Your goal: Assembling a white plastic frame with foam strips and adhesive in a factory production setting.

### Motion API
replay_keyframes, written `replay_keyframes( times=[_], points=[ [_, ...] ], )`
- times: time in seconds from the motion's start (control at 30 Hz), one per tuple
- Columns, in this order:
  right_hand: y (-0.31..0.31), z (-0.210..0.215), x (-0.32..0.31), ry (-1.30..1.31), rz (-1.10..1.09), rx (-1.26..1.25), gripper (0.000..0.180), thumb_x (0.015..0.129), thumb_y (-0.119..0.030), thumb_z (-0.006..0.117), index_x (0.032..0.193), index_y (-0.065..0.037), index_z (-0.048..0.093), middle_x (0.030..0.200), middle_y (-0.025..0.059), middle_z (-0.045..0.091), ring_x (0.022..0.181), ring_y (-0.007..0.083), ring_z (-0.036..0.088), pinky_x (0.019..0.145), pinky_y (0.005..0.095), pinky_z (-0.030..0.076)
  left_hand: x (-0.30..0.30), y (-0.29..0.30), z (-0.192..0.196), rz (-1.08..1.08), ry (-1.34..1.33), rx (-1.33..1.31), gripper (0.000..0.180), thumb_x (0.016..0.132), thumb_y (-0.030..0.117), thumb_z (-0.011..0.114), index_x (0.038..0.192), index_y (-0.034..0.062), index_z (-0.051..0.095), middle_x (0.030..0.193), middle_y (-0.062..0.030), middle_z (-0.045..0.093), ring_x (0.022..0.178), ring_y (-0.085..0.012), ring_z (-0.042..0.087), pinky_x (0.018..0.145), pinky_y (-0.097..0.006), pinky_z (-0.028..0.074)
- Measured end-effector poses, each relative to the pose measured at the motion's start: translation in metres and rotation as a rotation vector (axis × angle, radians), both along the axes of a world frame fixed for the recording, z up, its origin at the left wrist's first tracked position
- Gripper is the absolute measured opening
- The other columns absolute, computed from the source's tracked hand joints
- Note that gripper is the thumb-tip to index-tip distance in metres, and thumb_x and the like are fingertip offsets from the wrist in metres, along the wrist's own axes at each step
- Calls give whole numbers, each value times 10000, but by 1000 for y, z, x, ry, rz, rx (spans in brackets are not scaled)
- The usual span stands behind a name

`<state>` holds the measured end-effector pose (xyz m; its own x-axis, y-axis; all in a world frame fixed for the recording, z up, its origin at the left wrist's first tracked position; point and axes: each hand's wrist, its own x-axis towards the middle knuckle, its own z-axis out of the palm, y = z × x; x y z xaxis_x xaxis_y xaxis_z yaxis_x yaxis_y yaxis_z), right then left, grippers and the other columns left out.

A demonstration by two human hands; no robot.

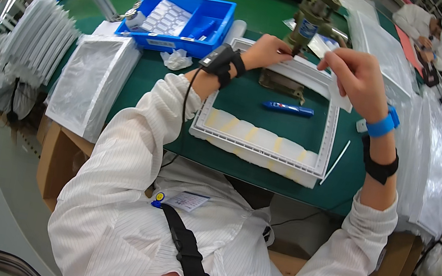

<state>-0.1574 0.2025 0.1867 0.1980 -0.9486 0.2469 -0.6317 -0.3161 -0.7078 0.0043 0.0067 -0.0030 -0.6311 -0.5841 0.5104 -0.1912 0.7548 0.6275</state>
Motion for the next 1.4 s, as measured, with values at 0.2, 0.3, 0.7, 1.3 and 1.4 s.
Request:
replay_keyframes(
  times=[0.2,0.3,0.7,1.3,1.4],
  points=[
    [-1,-11,-7,-49,-14,-75,327,933,-237,568,716,-5,648,517,-33,479,429,40,408,417,220,282,-3,2,3,33,-12,3,229,770,203,733,904,18,744,854,-154,721,768,-285,703,756,-331,555],
    [6,-17,0,82,-26,-141,284,892,-183,591,671,-5,598,513,45,478,458,103,429,453,283,312,-2,5,1,47,6,-11,238,758,212,735,887,12,741,832,-163,713,745,-300,695,733,-346,552],
    [12,-74,23,351,26,-596,229,736,2,634,565,-23,483,511,100,409,511,289,450,576,365,394,2,8,-5,62,63,-12,242,731,204,735,868,5,736,782,-185,693,724,-327,685,695,-355,554],
    [7,-102,21,533,110,-494,204,700,-89,653,539,-61,531,495,95,483,521,282,489,683,378,445,2,10,-2,57,72,60,257,719,188,751,893,-1,738,810,-167,711,748,-298,699,711,-343,557],
    [6,-87,20,676,149,-314,207,695,-151,659,525,-68,574,487,108,522,515,291,506,693,375,447,2,11,-1,54,75,52,254,720,183,749,894,-1,737,804,-170,709,747,-300,698,709,-344,556]
  ],
)
